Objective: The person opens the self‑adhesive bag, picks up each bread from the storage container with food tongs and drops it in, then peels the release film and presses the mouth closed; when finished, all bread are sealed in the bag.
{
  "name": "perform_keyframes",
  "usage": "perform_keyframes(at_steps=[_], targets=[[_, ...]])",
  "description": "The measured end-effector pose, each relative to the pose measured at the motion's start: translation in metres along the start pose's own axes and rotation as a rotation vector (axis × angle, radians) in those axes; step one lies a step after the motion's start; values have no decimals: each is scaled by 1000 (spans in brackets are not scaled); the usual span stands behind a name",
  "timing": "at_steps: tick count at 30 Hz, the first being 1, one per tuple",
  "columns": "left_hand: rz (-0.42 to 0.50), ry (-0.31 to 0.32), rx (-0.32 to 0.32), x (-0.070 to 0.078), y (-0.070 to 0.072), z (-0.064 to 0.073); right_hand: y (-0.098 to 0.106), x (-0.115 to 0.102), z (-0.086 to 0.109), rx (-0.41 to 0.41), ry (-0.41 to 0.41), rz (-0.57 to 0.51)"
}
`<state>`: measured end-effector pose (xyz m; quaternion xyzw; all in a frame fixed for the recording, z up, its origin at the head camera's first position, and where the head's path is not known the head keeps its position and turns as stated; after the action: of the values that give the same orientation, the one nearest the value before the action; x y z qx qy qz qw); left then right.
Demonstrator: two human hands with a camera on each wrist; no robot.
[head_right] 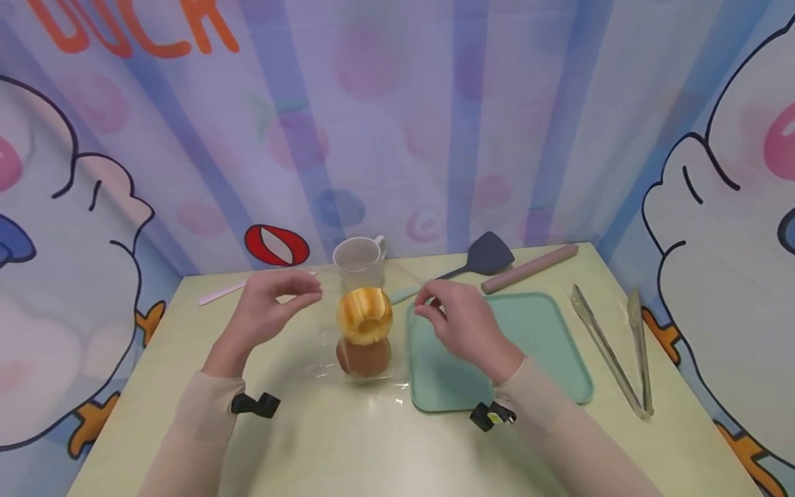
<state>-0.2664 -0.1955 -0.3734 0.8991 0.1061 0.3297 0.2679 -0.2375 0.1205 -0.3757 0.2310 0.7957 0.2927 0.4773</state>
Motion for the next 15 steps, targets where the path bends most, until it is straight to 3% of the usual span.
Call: perform_keyframes(at_steps=[7, 11, 15], targets=[[-7, -117, 132, 8, 4, 7, 7, -8, -8, 82, 201, -71], [10, -151, 183, 13, 6, 9, 8, -11, -10, 130, 222, -92], [120, -122, 221, 18, 7, 9, 10, -14, -10, 186, 213, -130]])
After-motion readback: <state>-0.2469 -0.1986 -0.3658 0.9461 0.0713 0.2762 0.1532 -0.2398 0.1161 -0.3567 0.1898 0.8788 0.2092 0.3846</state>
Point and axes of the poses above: each hand's wrist, its own z-axis away from the middle knuckle, its own y-axis out of the back of the hand, x = y × z, the point moved 3 cm from there along -z, towards the middle knuckle, and after that the axes turned 12 degrees about -y, right-handed, at the moved point
